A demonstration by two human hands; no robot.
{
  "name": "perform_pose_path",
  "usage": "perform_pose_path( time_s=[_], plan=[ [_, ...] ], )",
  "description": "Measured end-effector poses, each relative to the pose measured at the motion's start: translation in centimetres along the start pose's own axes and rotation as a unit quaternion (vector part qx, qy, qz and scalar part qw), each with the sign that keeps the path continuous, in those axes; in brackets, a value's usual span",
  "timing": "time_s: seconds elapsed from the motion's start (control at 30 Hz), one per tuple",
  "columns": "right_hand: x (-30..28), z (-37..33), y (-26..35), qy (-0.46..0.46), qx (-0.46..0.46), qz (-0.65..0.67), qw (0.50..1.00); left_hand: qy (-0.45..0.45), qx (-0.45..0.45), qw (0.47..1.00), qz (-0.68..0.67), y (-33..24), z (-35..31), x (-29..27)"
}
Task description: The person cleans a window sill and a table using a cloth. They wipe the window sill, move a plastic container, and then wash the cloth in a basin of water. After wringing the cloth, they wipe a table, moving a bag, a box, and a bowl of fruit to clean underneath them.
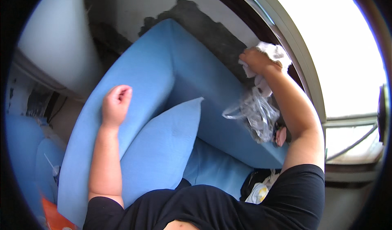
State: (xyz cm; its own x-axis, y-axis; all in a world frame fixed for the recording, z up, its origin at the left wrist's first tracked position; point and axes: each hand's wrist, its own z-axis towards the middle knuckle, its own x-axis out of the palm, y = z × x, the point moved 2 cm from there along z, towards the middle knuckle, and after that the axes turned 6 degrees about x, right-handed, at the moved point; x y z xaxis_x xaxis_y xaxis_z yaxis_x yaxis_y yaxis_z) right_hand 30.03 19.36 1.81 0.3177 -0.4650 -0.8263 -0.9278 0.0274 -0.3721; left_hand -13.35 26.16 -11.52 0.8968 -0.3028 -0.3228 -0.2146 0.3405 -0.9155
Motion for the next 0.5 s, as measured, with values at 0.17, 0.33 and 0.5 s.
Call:
perform_pose_path(
  time_s=[0.17, 0.33, 0.5],
  plan=[
    [-3.4, -17.1, -2.3, -0.167, 0.123, -0.145, 0.967, 0.033, -0.022, 0.999, 0.004, 1.7, 0.0, -0.5],
    [0.8, -37.6, -4.0, -0.405, 0.261, -0.030, 0.876, 0.030, -0.007, 0.998, 0.046, 3.2, -0.8, -2.5],
    [12.3, -55.1, -0.4, -0.391, 0.436, 0.376, 0.718, 0.015, 0.077, 0.991, 0.106, 8.9, 0.9, -3.3]
  ],
)
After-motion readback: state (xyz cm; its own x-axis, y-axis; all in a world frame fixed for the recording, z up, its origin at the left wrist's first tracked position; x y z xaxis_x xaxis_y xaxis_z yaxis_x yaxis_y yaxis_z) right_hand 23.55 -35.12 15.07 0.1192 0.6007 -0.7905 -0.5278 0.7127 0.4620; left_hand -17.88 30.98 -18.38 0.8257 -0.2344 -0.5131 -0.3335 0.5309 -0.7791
